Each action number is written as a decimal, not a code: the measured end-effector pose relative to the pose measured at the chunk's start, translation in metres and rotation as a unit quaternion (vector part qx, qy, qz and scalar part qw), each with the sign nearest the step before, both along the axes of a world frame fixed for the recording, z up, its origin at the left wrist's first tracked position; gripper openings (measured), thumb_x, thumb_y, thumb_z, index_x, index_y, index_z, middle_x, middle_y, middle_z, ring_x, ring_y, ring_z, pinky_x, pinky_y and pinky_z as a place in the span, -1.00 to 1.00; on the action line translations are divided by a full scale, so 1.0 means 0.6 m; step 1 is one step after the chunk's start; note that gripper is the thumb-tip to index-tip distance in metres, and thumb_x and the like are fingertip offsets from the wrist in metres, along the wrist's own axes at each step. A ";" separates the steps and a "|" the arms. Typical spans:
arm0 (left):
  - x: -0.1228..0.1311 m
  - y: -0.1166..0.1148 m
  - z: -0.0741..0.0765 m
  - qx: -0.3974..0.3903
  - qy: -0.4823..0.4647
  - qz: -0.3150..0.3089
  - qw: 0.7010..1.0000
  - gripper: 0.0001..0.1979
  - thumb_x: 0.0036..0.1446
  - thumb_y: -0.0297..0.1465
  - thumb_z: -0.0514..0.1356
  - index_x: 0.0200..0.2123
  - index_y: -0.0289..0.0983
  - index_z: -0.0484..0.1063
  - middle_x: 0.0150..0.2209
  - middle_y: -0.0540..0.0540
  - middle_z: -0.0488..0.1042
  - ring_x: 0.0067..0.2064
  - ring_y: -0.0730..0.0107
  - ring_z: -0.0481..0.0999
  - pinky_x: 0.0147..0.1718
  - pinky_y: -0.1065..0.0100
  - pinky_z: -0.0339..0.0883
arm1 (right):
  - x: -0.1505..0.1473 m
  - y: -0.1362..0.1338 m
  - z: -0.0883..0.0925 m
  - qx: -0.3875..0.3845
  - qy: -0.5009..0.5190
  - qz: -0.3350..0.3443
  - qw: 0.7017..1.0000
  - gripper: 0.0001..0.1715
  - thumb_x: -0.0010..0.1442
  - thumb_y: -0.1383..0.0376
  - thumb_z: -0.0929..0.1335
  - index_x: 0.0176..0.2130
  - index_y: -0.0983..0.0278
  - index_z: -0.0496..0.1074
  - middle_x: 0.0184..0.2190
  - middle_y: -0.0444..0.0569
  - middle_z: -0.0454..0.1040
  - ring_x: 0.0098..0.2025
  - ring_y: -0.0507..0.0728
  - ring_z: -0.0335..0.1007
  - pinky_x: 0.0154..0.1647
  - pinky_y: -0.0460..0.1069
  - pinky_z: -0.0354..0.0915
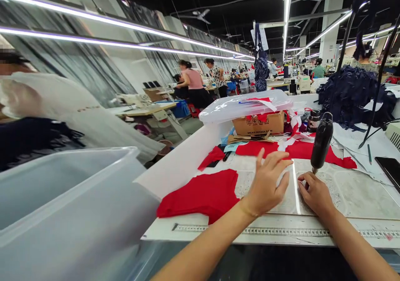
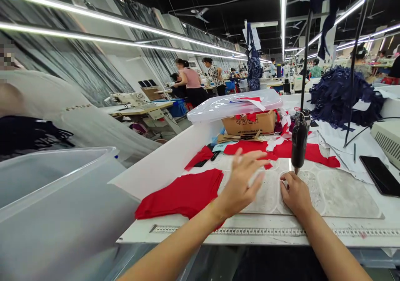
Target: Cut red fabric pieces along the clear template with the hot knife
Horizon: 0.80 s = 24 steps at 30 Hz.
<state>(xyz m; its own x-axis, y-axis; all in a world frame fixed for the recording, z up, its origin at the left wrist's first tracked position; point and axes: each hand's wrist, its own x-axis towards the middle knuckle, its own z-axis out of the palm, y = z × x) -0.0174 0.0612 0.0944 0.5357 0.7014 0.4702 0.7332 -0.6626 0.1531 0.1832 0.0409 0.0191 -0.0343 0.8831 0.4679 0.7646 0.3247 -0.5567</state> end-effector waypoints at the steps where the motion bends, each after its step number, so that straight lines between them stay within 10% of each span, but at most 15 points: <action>1: 0.013 0.017 -0.008 -0.021 0.032 0.005 0.999 -0.72 0.35 -0.40 0.20 0.11 -0.15 0.47 0.22 -0.16 0.42 0.24 0.10 0.39 0.32 -0.17 0.14 | -0.001 0.001 -0.001 -0.004 0.000 -0.003 1.000 -0.81 0.26 0.28 0.24 -0.26 0.21 0.44 -0.32 -0.07 0.54 -0.51 0.04 0.39 -0.44 -0.06 0.24; 12: 0.121 0.165 -0.090 -0.042 0.129 0.081 0.987 -0.71 0.15 -0.56 0.19 -0.09 -0.25 0.58 0.07 -0.26 0.47 0.20 -0.04 0.34 0.34 -0.26 -0.03 | -0.006 -0.001 0.000 -0.033 -0.024 0.006 0.999 -0.74 0.29 0.34 0.22 -0.18 0.21 0.48 -0.21 -0.04 0.60 -0.49 0.03 0.41 -0.38 -0.04 0.23; 24: 0.075 0.064 -0.101 0.023 0.124 -0.009 0.992 -0.84 0.14 -0.55 0.25 -0.25 -0.25 0.59 -0.03 -0.19 0.51 0.08 0.07 0.40 0.18 -0.07 0.26 | -0.011 -0.007 0.006 0.068 0.002 0.028 0.997 -0.80 0.31 0.35 0.26 -0.26 0.23 0.48 -0.37 -0.11 0.58 -0.56 0.00 0.36 -0.43 -0.07 0.21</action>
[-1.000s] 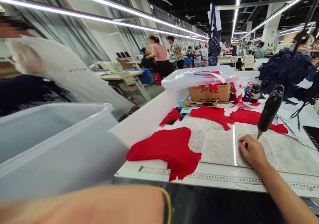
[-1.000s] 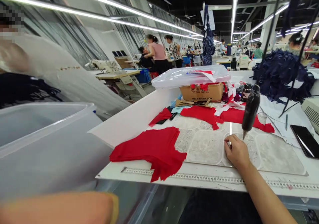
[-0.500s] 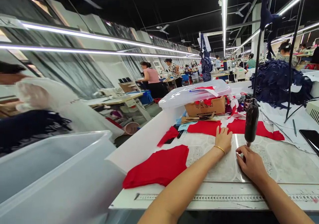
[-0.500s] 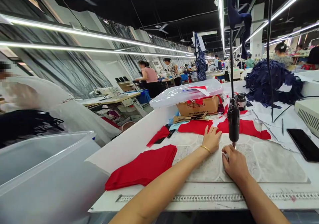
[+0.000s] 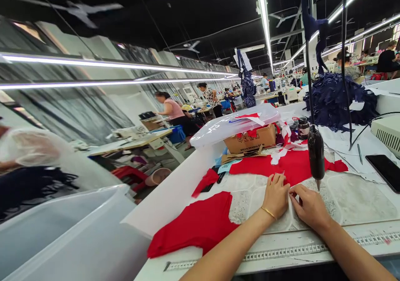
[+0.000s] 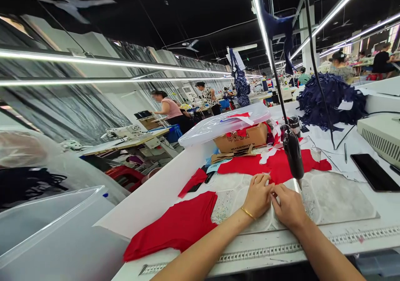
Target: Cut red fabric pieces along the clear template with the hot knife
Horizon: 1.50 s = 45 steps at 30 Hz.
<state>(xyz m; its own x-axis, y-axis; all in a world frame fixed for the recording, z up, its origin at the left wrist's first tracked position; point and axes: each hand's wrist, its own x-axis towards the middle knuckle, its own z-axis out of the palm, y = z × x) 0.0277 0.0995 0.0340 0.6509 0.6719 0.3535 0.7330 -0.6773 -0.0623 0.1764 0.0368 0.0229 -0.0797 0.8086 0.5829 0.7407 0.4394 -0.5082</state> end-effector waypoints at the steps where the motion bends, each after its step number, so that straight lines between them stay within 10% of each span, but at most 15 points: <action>1: -0.008 -0.014 0.000 0.004 -0.003 -0.008 1.000 -0.82 0.14 -0.57 0.23 -0.25 -0.24 0.59 -0.06 -0.17 0.52 0.06 0.09 0.42 0.17 -0.05 0.28 | 0.000 0.000 0.001 0.022 0.009 0.012 1.000 -0.81 0.31 0.35 0.26 -0.26 0.23 0.47 -0.40 -0.12 0.57 -0.57 -0.01 0.35 -0.43 -0.08 0.22; 9: -0.119 -0.122 -0.002 0.085 -0.063 -0.060 0.993 -0.71 0.10 -0.69 0.08 -0.36 -0.23 0.51 -0.19 -0.08 0.54 0.00 0.18 0.47 0.24 -0.02 0.26 | 0.002 -0.028 0.026 0.138 0.018 0.108 0.984 -0.83 0.33 0.36 0.27 -0.31 0.24 0.41 -0.50 -0.16 0.49 -0.56 -0.05 0.30 -0.49 -0.14 0.18; 15: -0.198 -0.149 0.008 0.115 -0.060 -0.008 0.992 -0.58 0.11 -0.70 0.01 -0.19 -0.22 0.56 -0.08 -0.10 0.57 0.05 0.13 0.49 0.21 -0.05 0.30 | 0.088 -0.085 0.014 0.127 -0.077 0.018 0.989 -0.74 0.36 0.34 0.24 -0.32 0.24 0.45 -0.49 -0.12 0.51 -0.56 -0.04 0.32 -0.50 -0.11 0.19; 22: -0.180 -0.163 -0.005 0.094 -0.052 -0.011 0.994 -0.38 0.21 -0.66 -0.06 0.28 -0.23 0.34 0.05 -0.09 0.58 0.10 0.22 0.52 0.29 0.00 0.24 | 0.194 -0.093 -0.015 0.020 -0.138 -0.096 0.985 -0.61 0.39 0.15 0.21 -0.03 0.22 0.55 -0.36 -0.01 0.62 -0.13 0.18 0.55 -0.37 -0.03 0.44; 28: -0.167 -0.162 0.001 0.042 -0.060 0.005 0.997 -0.43 0.28 -0.60 -0.05 0.33 -0.28 0.27 -0.03 -0.14 0.60 0.03 0.20 0.57 0.27 -0.03 0.30 | 0.203 -0.115 -0.029 -0.002 -0.118 -0.174 0.978 -0.58 0.34 -0.01 0.25 -0.22 0.12 0.61 -0.32 0.02 0.59 -0.34 0.19 0.53 -0.39 0.08 0.46; 36: -0.162 -0.164 0.000 -0.003 -0.081 0.000 0.997 -0.54 0.32 -0.55 0.00 0.24 -0.30 0.36 0.05 -0.19 0.57 0.09 0.16 0.53 0.26 -0.02 0.32 | 0.117 -0.095 0.001 0.023 -0.044 -0.075 0.996 -0.61 0.36 0.03 0.27 -0.25 0.15 0.59 -0.36 0.00 0.60 -0.36 0.13 0.51 -0.43 -0.01 0.41; 45: -0.174 -0.140 0.021 0.004 -0.099 -0.027 0.995 -0.66 0.27 -0.53 0.09 0.08 -0.30 0.45 -0.12 -0.14 0.58 -0.04 0.17 0.53 0.18 0.04 0.38 | -0.035 0.066 0.068 -0.180 -0.176 -0.035 0.967 -0.81 0.24 0.32 0.35 -0.26 0.15 0.60 -0.24 -0.07 0.65 -0.24 0.13 0.56 -0.39 -0.06 0.22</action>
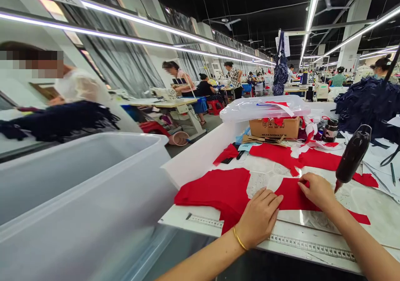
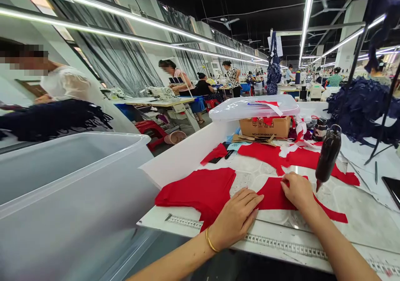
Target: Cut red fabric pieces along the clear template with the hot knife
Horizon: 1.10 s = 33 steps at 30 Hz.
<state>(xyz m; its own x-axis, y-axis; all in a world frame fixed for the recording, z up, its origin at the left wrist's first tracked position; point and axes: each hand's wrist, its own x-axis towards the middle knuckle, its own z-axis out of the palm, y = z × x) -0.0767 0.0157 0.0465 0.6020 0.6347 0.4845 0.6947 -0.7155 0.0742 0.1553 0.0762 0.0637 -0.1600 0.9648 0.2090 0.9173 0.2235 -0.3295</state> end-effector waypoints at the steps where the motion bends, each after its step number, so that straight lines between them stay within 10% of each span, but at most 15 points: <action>1: -0.002 0.005 0.002 -0.001 0.002 -0.002 1.000 -0.70 0.27 -0.53 0.10 0.03 -0.30 0.48 -0.16 -0.13 0.58 -0.07 0.18 0.53 0.17 0.05 0.38 | -0.010 0.016 0.004 0.000 -0.006 -0.006 1.000 -0.81 0.23 0.32 0.35 -0.25 0.15 0.60 -0.24 -0.06 0.65 -0.24 0.13 0.56 -0.39 -0.06 0.20; 22: 0.069 0.124 0.033 -0.014 0.114 0.056 0.992 -0.89 0.27 -0.38 0.24 -0.29 -0.27 0.54 -0.32 -0.15 0.57 -0.18 0.16 0.52 -0.13 0.18 0.32 | -0.006 0.065 0.005 0.050 -0.028 -0.072 0.996 -0.71 0.37 0.28 0.28 -0.28 0.20 0.59 -0.27 -0.03 0.60 -0.33 0.09 0.53 -0.45 -0.05 0.11; 33: 0.086 0.216 0.039 0.029 0.157 0.099 0.982 -0.84 0.25 -0.60 0.18 -0.34 -0.29 0.51 -0.20 -0.21 0.50 -0.05 0.13 0.42 -0.01 0.11 0.23 | 0.023 -0.049 -0.038 0.091 -0.078 0.047 0.992 -0.74 0.33 0.41 0.25 -0.29 0.20 0.49 -0.30 -0.07 0.53 -0.54 0.00 0.39 -0.59 -0.04 -0.13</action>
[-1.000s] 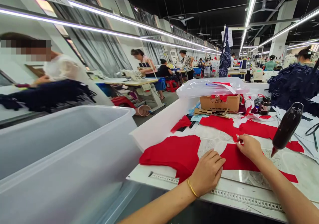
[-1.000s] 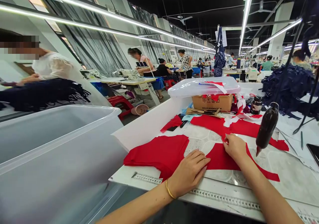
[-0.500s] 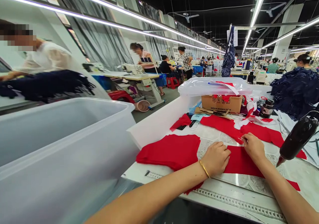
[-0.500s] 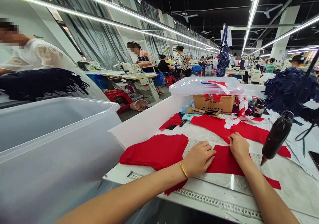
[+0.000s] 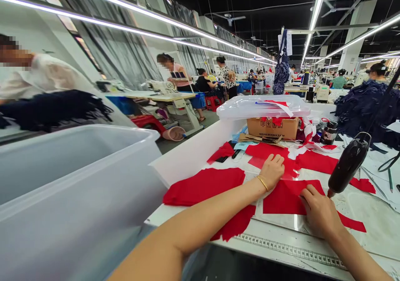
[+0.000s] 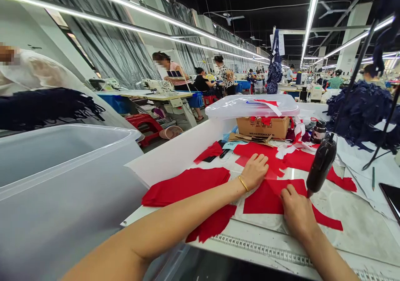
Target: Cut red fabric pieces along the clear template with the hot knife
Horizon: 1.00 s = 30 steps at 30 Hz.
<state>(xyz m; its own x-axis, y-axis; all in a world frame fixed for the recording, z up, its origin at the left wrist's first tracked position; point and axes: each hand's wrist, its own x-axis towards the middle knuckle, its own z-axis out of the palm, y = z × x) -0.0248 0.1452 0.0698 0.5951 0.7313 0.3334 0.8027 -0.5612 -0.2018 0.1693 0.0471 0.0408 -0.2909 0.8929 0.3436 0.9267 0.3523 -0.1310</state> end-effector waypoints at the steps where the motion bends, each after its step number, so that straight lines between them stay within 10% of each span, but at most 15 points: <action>1: -0.013 0.002 -0.002 0.001 0.007 -0.005 1.000 -0.79 0.25 -0.63 0.16 -0.37 -0.29 0.50 -0.21 -0.20 0.49 -0.07 0.14 0.42 0.00 0.11 0.23 | 0.012 -0.014 -0.011 0.011 -0.010 0.008 1.000 -0.72 0.32 0.42 0.23 -0.30 0.20 0.49 -0.33 -0.07 0.52 -0.56 0.00 0.38 -0.59 -0.04 -0.14; 10: -0.102 -0.061 -0.009 0.052 0.026 -0.048 0.997 -0.77 0.26 -0.64 0.11 -0.37 -0.25 0.46 -0.24 -0.16 0.45 -0.10 0.14 0.41 0.06 0.05 0.29 | 0.142 -0.081 -0.061 0.095 0.038 -0.016 0.995 -0.53 0.45 0.17 0.12 -0.25 0.16 0.53 -0.35 -0.06 0.54 -0.54 0.02 0.44 -0.63 -0.09 0.14; 18: -0.088 -0.128 -0.035 0.109 0.007 -0.118 0.987 -0.76 0.24 -0.66 0.09 -0.36 -0.24 0.42 -0.28 -0.08 0.44 -0.18 0.23 0.41 0.09 0.09 0.31 | 0.203 -0.102 -0.055 0.136 0.036 -0.064 0.988 -0.46 0.46 0.08 0.10 -0.26 0.17 0.54 -0.34 -0.06 0.57 -0.54 0.02 0.47 -0.69 -0.10 0.22; 30: -0.056 -0.131 -0.055 0.154 0.001 -0.133 0.979 -0.73 0.21 -0.70 0.10 -0.44 -0.26 0.41 -0.38 -0.07 0.39 -0.24 0.27 0.43 -0.05 0.18 0.39 | 0.226 -0.131 -0.030 0.104 0.088 -0.148 0.980 -0.43 0.39 -0.11 0.16 -0.24 0.16 0.55 -0.26 -0.03 0.59 -0.59 0.02 0.43 -0.73 -0.10 0.26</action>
<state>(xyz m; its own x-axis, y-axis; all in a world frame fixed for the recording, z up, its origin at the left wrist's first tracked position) -0.0583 0.0668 0.0371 0.7513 0.4153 0.5130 0.6363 -0.6620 -0.3960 0.3047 -0.0316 0.0225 0.0493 0.8348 0.5483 0.9618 0.1082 -0.2513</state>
